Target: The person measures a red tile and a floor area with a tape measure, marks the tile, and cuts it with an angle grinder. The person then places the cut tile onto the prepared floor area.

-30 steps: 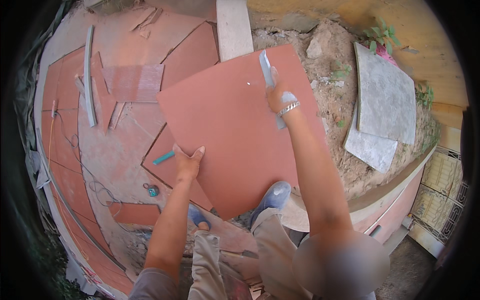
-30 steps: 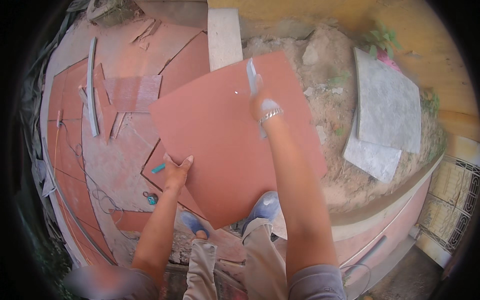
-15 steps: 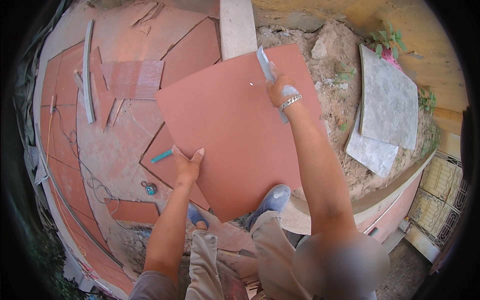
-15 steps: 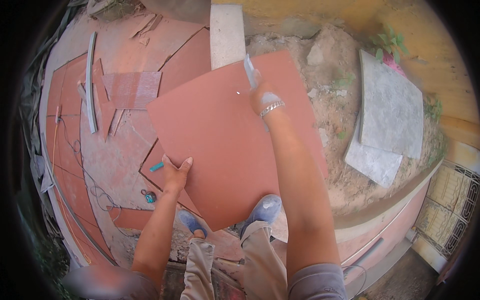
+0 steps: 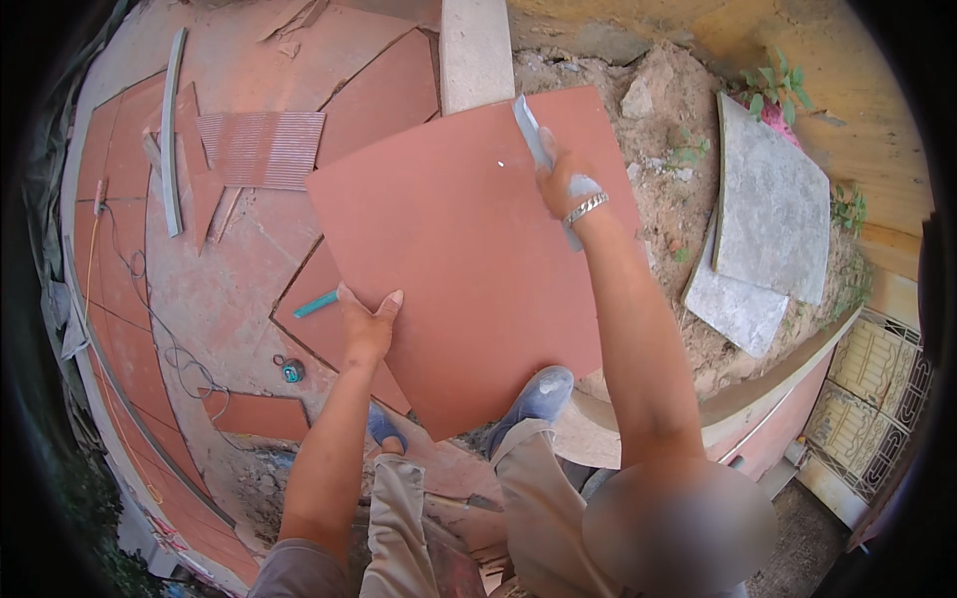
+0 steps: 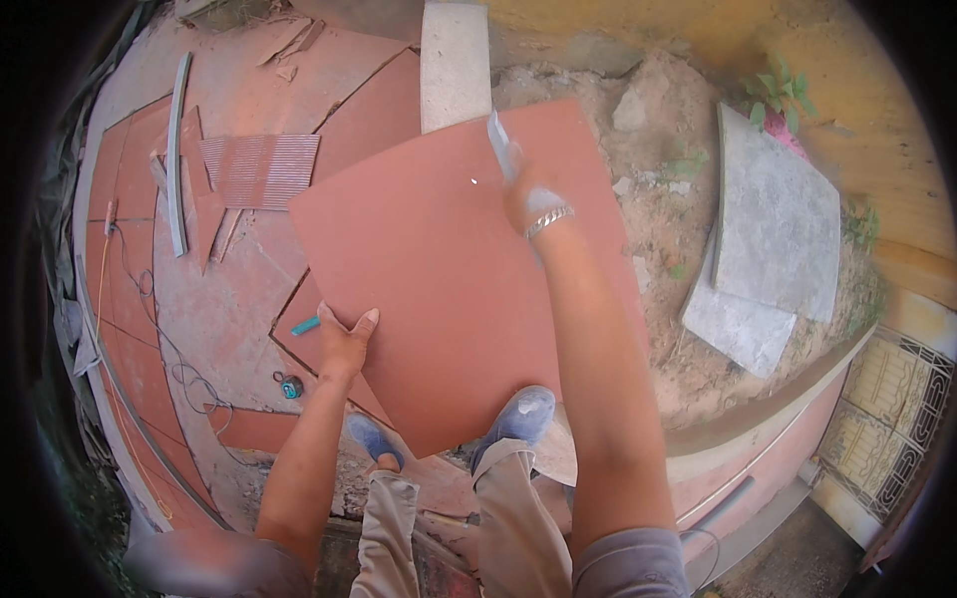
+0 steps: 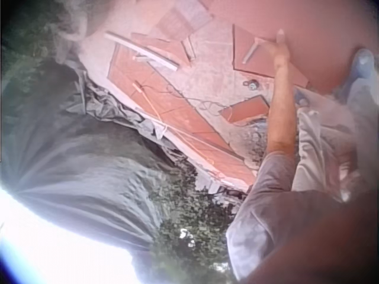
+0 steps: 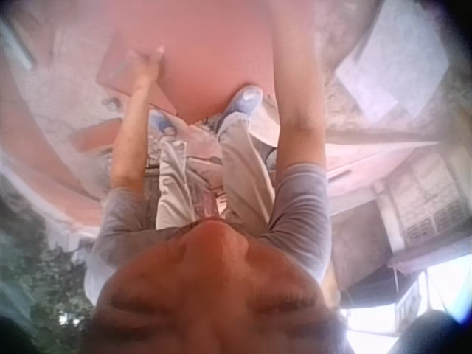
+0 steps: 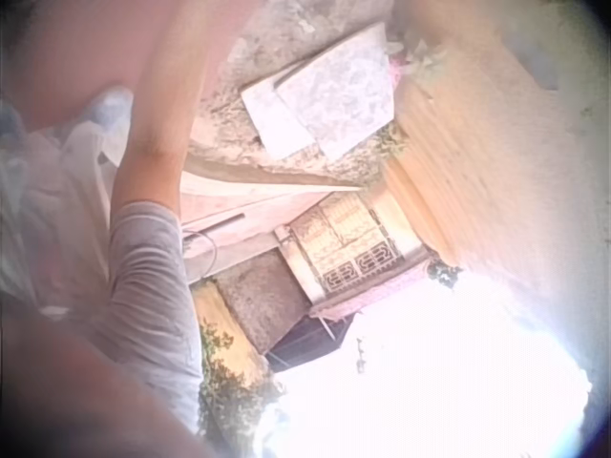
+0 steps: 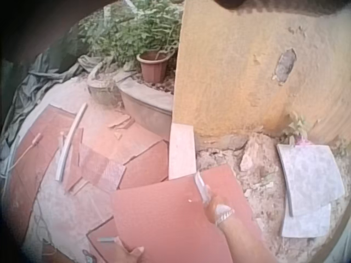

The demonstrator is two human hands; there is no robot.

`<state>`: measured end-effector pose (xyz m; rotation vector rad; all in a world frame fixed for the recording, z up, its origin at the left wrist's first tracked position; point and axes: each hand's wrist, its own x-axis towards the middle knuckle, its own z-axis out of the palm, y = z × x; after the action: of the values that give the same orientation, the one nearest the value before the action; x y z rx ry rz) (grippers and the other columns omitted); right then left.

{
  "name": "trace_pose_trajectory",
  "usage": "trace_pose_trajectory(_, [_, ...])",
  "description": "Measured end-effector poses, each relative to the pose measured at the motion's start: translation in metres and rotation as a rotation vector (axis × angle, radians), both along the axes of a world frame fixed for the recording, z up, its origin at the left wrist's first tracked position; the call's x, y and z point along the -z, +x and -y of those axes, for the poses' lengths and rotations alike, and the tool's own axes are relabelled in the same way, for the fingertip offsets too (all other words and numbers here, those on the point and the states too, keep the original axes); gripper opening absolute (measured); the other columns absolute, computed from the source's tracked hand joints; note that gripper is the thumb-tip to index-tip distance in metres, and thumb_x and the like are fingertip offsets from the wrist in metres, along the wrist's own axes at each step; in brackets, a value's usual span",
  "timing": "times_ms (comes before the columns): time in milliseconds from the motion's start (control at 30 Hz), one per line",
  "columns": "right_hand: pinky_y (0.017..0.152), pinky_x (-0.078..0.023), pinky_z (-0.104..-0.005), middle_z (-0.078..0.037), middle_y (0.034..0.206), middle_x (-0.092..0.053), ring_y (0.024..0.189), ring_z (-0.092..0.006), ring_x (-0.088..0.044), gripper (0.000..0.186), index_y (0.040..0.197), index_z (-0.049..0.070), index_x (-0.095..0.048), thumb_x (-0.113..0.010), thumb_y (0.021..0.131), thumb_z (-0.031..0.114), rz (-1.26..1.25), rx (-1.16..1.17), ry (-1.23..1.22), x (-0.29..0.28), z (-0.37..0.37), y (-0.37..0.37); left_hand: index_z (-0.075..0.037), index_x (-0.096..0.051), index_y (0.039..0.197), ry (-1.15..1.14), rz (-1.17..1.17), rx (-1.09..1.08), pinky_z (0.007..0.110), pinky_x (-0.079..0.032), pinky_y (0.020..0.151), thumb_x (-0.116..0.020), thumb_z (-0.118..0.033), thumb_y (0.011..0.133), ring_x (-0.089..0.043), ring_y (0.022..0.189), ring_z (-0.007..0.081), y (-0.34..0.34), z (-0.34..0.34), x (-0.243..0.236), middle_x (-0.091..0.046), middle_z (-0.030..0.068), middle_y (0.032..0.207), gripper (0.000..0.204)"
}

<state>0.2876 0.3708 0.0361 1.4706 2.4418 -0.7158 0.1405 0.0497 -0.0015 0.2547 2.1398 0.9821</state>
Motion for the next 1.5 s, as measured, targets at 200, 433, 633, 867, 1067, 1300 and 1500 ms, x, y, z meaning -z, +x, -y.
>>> trace_pose_trajectory(200, [0.092,-0.054,-0.0462,-0.023,0.124,-0.067,0.108,-0.0375,-0.068,0.052,0.152,0.012,-0.047,-0.053,0.102,0.025,-0.073,0.097,-0.105,0.004,0.007,0.007,0.010,-0.022,0.153,0.008,-0.011,-0.025,0.041,-0.041,0.114,-0.080,-0.014,0.088,-0.052,0.135,0.0360,0.002,-0.001,0.001,-0.050,0.0278,0.145,0.090])
trace_pose_trajectory(433, [0.062,-0.058,-0.0422,-0.021,0.090,-0.073,0.068,-0.0307,-0.071,0.060,0.156,0.014,-0.043,-0.056,0.098,0.017,-0.209,0.016,0.103,0.018,-0.008,0.004,0.011,-0.023,0.152,0.059,0.008,-0.008,0.041,-0.041,0.114,-0.080,-0.013,0.088,-0.051,0.136,0.0363,0.001,0.004,0.008,-0.049,0.0281,0.146,0.089])
trace_pose_trajectory(633, [0.060,-0.058,-0.0409,-0.019,0.086,-0.071,0.064,-0.0289,-0.069,0.060,0.156,0.016,-0.044,-0.056,0.098,0.016,-0.184,0.069,-0.003,0.014,-0.005,0.003,0.011,-0.024,0.152,0.023,-0.034,0.014,0.042,-0.039,0.116,-0.082,-0.016,0.086,-0.049,0.138,0.0378,-0.001,0.005,0.012,-0.048,0.0293,0.147,0.091])
trace_pose_trajectory(867, [0.069,-0.058,-0.0441,-0.023,0.096,-0.072,0.076,-0.0349,-0.072,0.060,0.155,0.015,-0.045,-0.058,0.097,0.016,-0.119,-0.010,0.046,0.005,0.013,0.022,0.012,-0.021,0.153,0.004,-0.010,-0.007,0.043,-0.038,0.117,-0.082,-0.019,0.087,-0.047,0.140,0.0383,0.000,0.005,0.009,-0.045,0.0302,0.150,0.095])
trace_pose_trajectory(1067, [0.088,-0.055,-0.0473,-0.027,0.106,-0.071,0.097,-0.0446,-0.069,0.061,0.155,0.015,-0.045,-0.060,0.095,0.016,-0.186,-0.032,0.093,0.001,0.035,0.039,0.013,-0.020,0.153,0.021,-0.014,-0.011,0.042,-0.039,0.117,-0.082,-0.019,0.087,-0.048,0.139,0.0381,0.001,0.005,0.010,-0.046,0.0305,0.149,0.096])
trace_pose_trajectory(1300, [0.090,-0.054,-0.0475,-0.028,0.109,-0.071,0.100,-0.0466,-0.067,0.062,0.155,0.013,-0.044,-0.059,0.095,0.016,-0.143,0.002,-0.003,-0.009,0.052,0.053,0.007,-0.028,0.150,-0.007,-0.078,0.031,0.040,-0.041,0.113,-0.079,-0.020,0.091,-0.052,0.134,0.0321,0.001,0.005,0.012,-0.052,0.0236,0.144,0.083])
trace_pose_trajectory(1500, [0.090,-0.054,-0.0487,-0.028,0.108,-0.070,0.098,-0.0465,-0.068,0.062,0.156,0.014,-0.043,-0.059,0.095,0.016,-0.126,0.020,-0.055,-0.013,0.061,0.062,0.008,-0.028,0.149,0.009,-0.035,0.019,0.041,-0.041,0.113,-0.080,-0.018,0.090,-0.052,0.134,0.0335,0.000,0.004,0.010,-0.052,0.0251,0.144,0.083])
